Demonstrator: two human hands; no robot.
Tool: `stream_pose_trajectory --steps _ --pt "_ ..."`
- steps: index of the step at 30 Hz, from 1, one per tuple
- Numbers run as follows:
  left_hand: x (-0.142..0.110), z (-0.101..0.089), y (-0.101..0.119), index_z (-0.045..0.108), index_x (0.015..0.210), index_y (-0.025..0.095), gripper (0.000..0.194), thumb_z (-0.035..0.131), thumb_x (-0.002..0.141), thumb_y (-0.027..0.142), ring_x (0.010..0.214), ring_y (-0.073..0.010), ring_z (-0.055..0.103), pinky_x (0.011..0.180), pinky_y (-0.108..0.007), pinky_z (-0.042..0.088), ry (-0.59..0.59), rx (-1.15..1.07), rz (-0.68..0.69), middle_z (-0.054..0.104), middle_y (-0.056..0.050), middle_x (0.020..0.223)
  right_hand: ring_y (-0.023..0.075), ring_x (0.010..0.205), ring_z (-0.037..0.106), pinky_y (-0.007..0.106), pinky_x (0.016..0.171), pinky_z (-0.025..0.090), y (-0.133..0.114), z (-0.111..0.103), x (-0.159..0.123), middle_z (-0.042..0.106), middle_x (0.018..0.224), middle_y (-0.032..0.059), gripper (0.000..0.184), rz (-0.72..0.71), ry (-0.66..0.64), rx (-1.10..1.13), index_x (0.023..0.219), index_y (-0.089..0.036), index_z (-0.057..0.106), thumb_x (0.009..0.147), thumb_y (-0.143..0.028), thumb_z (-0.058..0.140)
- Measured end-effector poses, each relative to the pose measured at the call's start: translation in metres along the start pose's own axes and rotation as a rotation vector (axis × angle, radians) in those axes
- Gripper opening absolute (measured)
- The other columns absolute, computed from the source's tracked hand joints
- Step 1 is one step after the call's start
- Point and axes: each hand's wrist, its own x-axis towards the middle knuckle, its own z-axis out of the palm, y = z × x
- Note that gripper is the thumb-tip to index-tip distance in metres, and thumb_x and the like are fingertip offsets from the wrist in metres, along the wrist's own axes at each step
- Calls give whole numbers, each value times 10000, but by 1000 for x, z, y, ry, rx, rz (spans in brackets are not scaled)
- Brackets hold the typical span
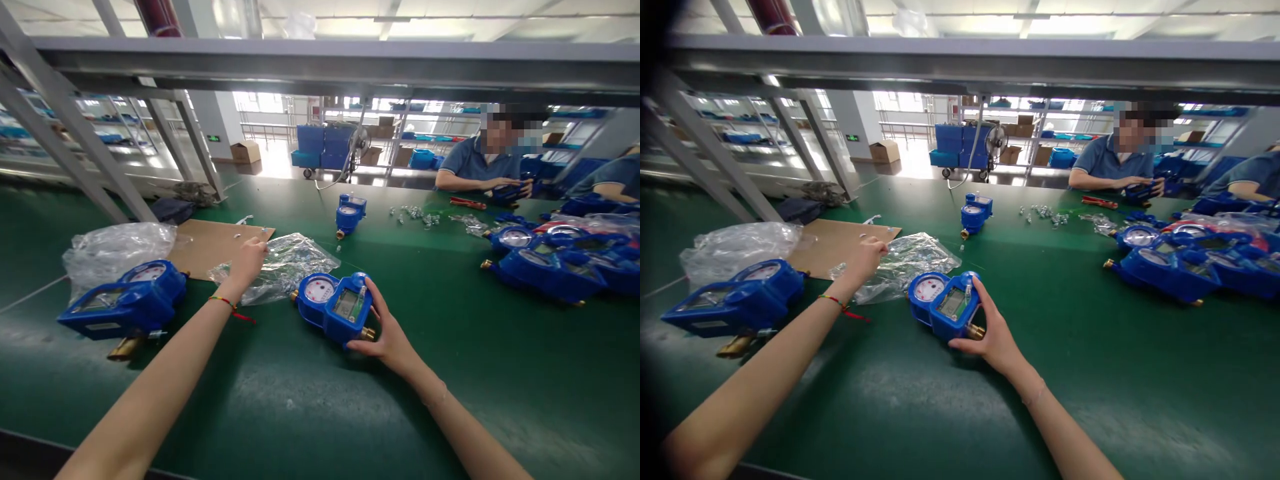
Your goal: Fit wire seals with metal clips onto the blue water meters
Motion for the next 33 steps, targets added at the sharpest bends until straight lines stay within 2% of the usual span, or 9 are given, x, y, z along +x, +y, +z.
stream_pose_trajectory --steps 4,6,10,15,18,21,26,29,33 --pt "-38 -51 29 615 930 155 195 456 909 266 948 -215 589 839 -323 445 166 -97 2 631 -87 983 312 1336 338 540 1099 298 -35 0 -8 389 1410 106 744 -246 258 -196 1420 -269 333 789 -475 669" --pt "-72 -82 54 616 943 207 180 509 897 344 753 -163 607 728 -287 467 201 -275 3 642 -16 867 296 1275 403 529 1065 345 -64 10 -15 463 1295 98 502 -371 431 -252 1331 -253 442 862 -351 590" --pt "-143 -117 105 634 880 263 127 604 846 381 573 -133 595 561 -247 484 -81 -745 -80 608 45 631 242 1230 441 454 1049 369 -110 55 -27 497 1257 83 370 -272 293 -71 1306 -279 429 946 -199 429" --pt "-183 -101 112 636 871 249 125 630 828 366 585 -156 609 556 -279 528 -233 -1095 -259 628 20 647 123 611 506 251 606 430 -108 94 -42 488 697 -14 347 186 -166 466 1019 -209 533 1001 -451 285" --pt "-185 -77 79 601 876 224 156 661 801 345 575 -134 571 536 -273 508 -72 -1198 -433 634 8 743 105 575 423 236 569 336 -88 81 -57 416 631 -31 417 319 -200 321 839 -190 556 981 -506 324" --pt "-186 -55 49 558 947 200 264 656 784 384 626 -172 597 561 -331 529 -86 -1016 -502 629 -31 843 123 677 462 253 659 338 -72 60 -71 499 706 -7 419 335 -147 158 772 -180 559 977 -486 359" --pt "-196 -46 75 469 1268 189 466 584 836 320 1232 -351 457 998 -570 382 42 -296 -63 484 -173 1326 96 546 334 229 530 273 -58 54 -80 368 612 -41 411 467 -175 358 784 -181 550 949 -527 401" --pt "-201 -49 110 543 1181 261 289 513 894 267 1199 -261 504 1079 -499 317 -167 -456 247 601 -77 1224 81 495 251 217 471 207 -55 60 -77 293 572 -68 408 512 -184 627 797 -179 514 921 -561 439" --pt "-201 -48 127 604 911 242 138 487 917 314 844 -190 613 791 -321 485 -473 -711 123 658 -25 890 68 475 202 212 457 174 -52 59 -76 256 551 -88 389 511 -175 817 781 -174 490 916 -539 470"
